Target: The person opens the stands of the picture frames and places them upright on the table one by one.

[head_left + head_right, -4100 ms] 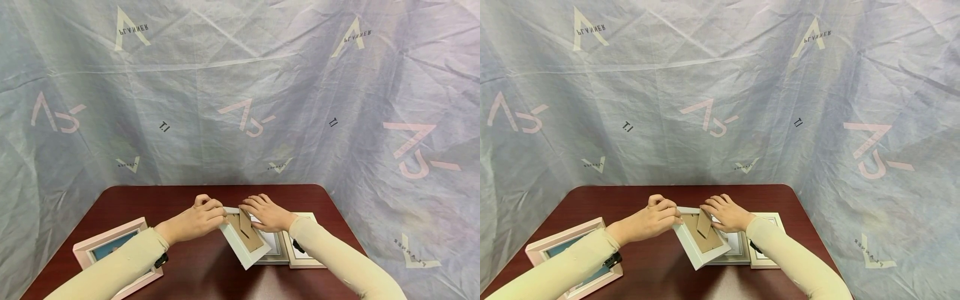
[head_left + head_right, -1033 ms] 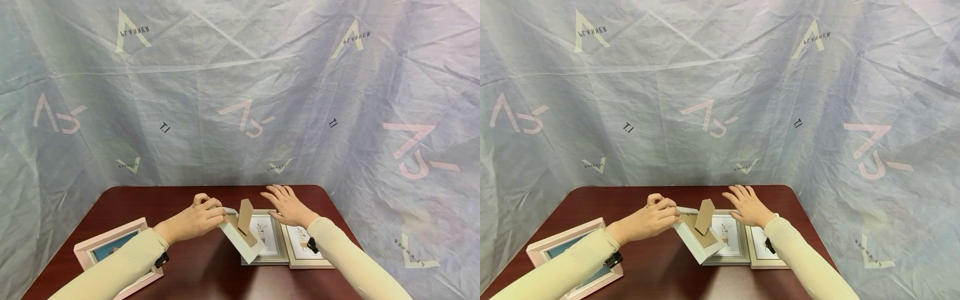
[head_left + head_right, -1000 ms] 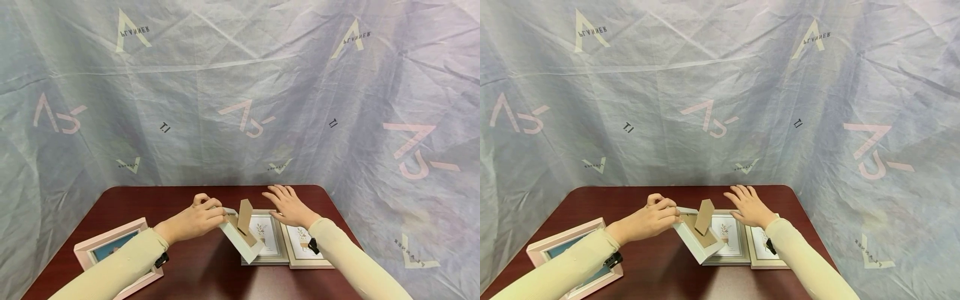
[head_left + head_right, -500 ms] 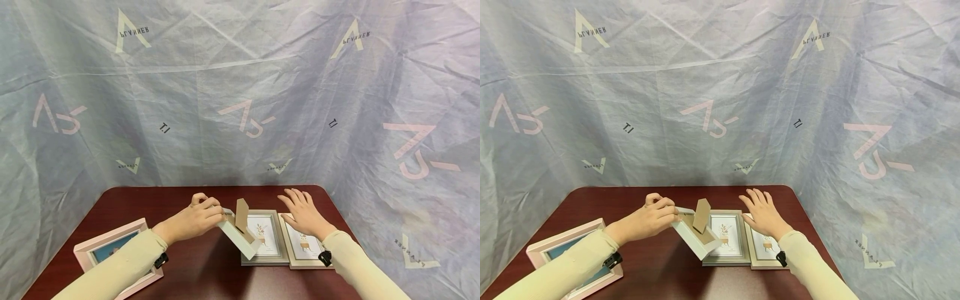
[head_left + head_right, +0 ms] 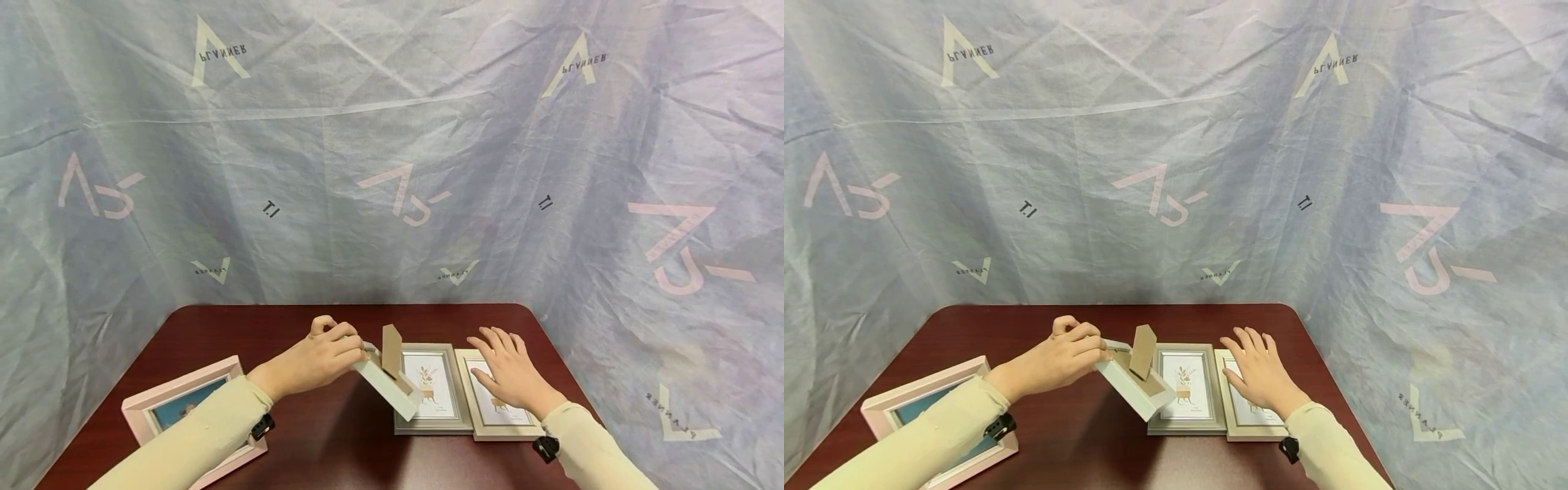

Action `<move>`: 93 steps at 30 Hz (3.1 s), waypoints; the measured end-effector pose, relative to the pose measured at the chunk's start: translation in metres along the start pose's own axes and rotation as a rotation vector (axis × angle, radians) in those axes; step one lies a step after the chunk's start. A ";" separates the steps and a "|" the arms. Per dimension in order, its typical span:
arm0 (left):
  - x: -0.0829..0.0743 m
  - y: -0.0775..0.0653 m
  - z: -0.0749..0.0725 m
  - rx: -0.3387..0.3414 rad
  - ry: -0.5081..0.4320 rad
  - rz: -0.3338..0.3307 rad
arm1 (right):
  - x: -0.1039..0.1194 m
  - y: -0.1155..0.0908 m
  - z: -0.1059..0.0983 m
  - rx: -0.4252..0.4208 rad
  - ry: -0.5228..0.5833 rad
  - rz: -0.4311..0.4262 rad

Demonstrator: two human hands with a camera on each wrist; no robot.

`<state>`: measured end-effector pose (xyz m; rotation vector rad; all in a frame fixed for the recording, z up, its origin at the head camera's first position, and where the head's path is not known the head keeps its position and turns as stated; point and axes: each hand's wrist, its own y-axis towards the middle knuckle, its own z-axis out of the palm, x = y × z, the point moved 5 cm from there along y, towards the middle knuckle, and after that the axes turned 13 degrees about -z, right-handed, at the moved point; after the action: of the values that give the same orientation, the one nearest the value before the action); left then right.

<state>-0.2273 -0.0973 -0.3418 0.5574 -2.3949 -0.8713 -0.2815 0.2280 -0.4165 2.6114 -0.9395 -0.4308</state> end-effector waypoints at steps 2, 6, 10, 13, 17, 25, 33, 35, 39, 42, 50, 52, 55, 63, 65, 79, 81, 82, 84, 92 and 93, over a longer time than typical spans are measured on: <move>0.000 0.000 0.000 0.000 0.005 -0.001 | 0.001 -0.001 0.000 -0.006 0.004 0.004; 0.001 0.000 0.001 -0.006 0.015 -0.009 | 0.002 -0.002 -0.001 -0.025 0.003 0.003; 0.001 0.002 0.001 -0.017 0.016 -0.026 | 0.005 -0.001 -0.004 -0.058 -0.002 -0.010; 0.002 0.003 0.001 -0.030 0.019 -0.044 | 0.007 -0.001 -0.005 -0.072 0.005 -0.011; 0.004 0.004 0.001 -0.043 0.022 -0.073 | 0.009 0.001 -0.006 -0.066 0.027 0.009; 0.011 0.005 0.004 -0.038 -0.056 -0.169 | 0.013 -0.001 -0.006 -0.073 0.056 0.051; 0.020 0.005 0.011 -0.063 -0.144 -0.263 | 0.018 -0.003 -0.003 -0.094 0.082 0.065; 0.022 0.005 0.013 -0.068 -0.150 -0.282 | 0.019 -0.004 -0.002 -0.101 0.085 0.064; 0.024 0.008 0.014 -0.084 -0.154 -0.319 | 0.023 -0.003 -0.001 -0.117 0.098 0.065; 0.025 0.009 0.015 -0.095 -0.161 -0.345 | 0.028 -0.003 0.000 -0.121 0.097 0.063; 0.028 0.007 0.022 -0.190 -0.194 -0.401 | 0.040 -0.006 0.007 -0.124 0.115 0.054; 0.029 0.006 0.024 -0.202 -0.212 -0.429 | 0.043 -0.008 0.009 -0.129 0.108 0.046; 0.030 0.006 0.027 -0.208 -0.231 -0.463 | 0.047 -0.009 0.011 -0.144 0.101 0.035; 0.030 0.006 0.031 -0.216 -0.241 -0.504 | 0.054 -0.013 0.016 -0.161 0.128 0.047; 0.031 0.005 0.032 -0.216 -0.241 -0.512 | 0.055 -0.013 0.017 -0.166 0.134 0.048; 0.030 0.005 0.035 -0.218 -0.253 -0.528 | 0.072 0.004 0.030 -0.161 0.168 0.066; 0.030 0.006 0.035 -0.217 -0.258 -0.528 | 0.075 0.007 0.031 -0.161 0.165 0.067; 0.029 0.006 0.035 -0.216 -0.259 -0.530 | 0.076 0.009 0.031 -0.166 0.166 0.066; 0.029 0.006 0.035 -0.219 -0.262 -0.529 | 0.079 0.012 0.031 -0.169 0.152 0.065; 0.026 0.008 0.035 -0.227 -0.273 -0.545 | 0.087 0.023 0.032 -0.207 0.153 0.059; 0.026 0.008 0.035 -0.227 -0.275 -0.549 | 0.087 0.025 0.033 -0.213 0.148 0.059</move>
<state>-0.2703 -0.0897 -0.3510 1.0890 -2.3617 -1.5160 -0.2434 0.1462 -0.4505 2.3814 -0.8687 -0.2994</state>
